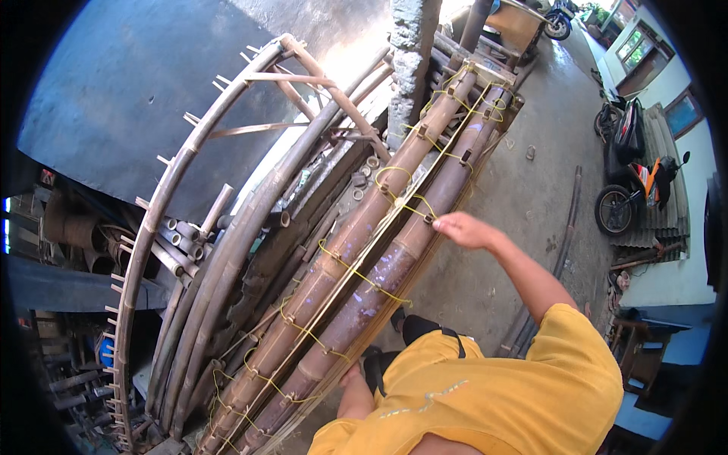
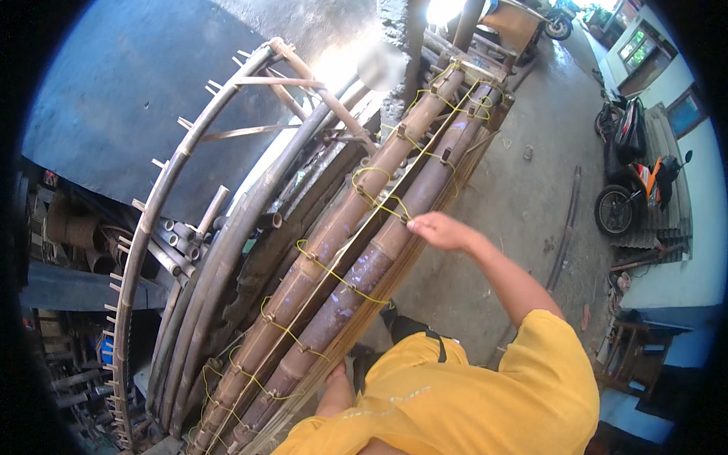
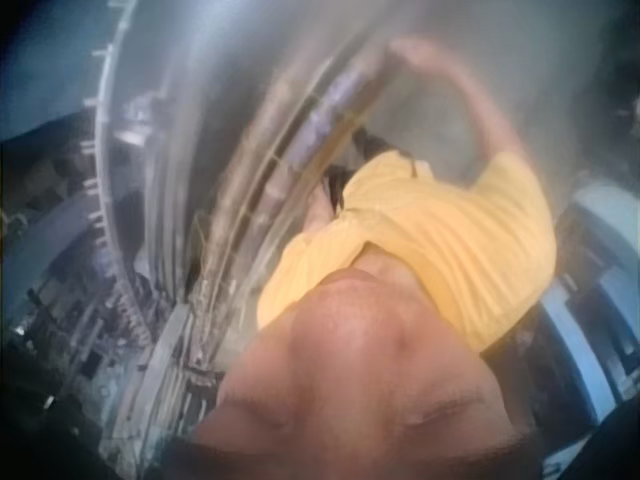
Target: The person weaves thin bamboo strips through a curved bamboo frame using yellow string to secure the weave. They repeatedly tie knots and adjust the strips along the frame, then lift the completed woven section to inspect it.
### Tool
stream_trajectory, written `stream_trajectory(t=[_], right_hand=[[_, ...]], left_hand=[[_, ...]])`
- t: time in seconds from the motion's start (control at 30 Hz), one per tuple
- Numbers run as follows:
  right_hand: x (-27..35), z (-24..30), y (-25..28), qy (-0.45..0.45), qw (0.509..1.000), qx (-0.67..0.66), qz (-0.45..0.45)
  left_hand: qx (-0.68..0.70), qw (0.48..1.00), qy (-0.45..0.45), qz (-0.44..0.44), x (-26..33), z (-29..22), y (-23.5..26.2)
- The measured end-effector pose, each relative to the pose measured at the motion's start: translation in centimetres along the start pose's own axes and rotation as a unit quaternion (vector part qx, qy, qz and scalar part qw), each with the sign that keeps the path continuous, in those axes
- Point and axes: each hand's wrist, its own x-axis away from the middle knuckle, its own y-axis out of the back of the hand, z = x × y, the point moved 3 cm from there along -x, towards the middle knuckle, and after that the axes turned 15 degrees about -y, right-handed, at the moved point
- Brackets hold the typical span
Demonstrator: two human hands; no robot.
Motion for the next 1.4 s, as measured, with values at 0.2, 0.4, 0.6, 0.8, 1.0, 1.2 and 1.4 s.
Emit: stream_trajectory(t=[0.2, 0.4, 0.6, 0.8, 1.0, 1.2, 1.4], right_hand=[[-1.8, -8.5, -6.1, 0.052, 0.779, -0.620, -0.079], [-3.5, -23.9, -24.7, -0.328, 0.599, -0.719, -0.132], [-10.8, -28.1, -37.8, -0.210, 0.626, -0.748, -0.067], [-14.6, -32.1, -40.5, -0.161, 0.505, -0.848, -0.007], [-20.1, -45.3, -48.5, -0.154, 0.435, -0.887, 0.020], [-20.6, -48.9, -52.7, -0.253, 0.494, -0.832, -0.023], [-22.5, -62.6, -59.7, -0.498, 0.458, -0.709, -0.198]], left_hand=[[-0.015, 1.000, 0.013, 0.007, -1.8, 1.4, -0.2], [-0.037, 0.999, 0.034, 0.017, -6.1, 3.9, 2.2], [0.030, 0.999, 0.037, 0.002, -12.9, 5.4, 5.6], [-0.078, 0.977, 0.178, 0.090, -18.4, 4.6, 13.4], [-0.771, 0.595, 0.059, 0.220, -9.1, 4.3, 13.9], [-0.880, 0.184, -0.115, 0.423, -7.8, 6.7, 16.2], [-0.901, 0.003, -0.099, 0.423, -8.5, 9.5, 15.6]])
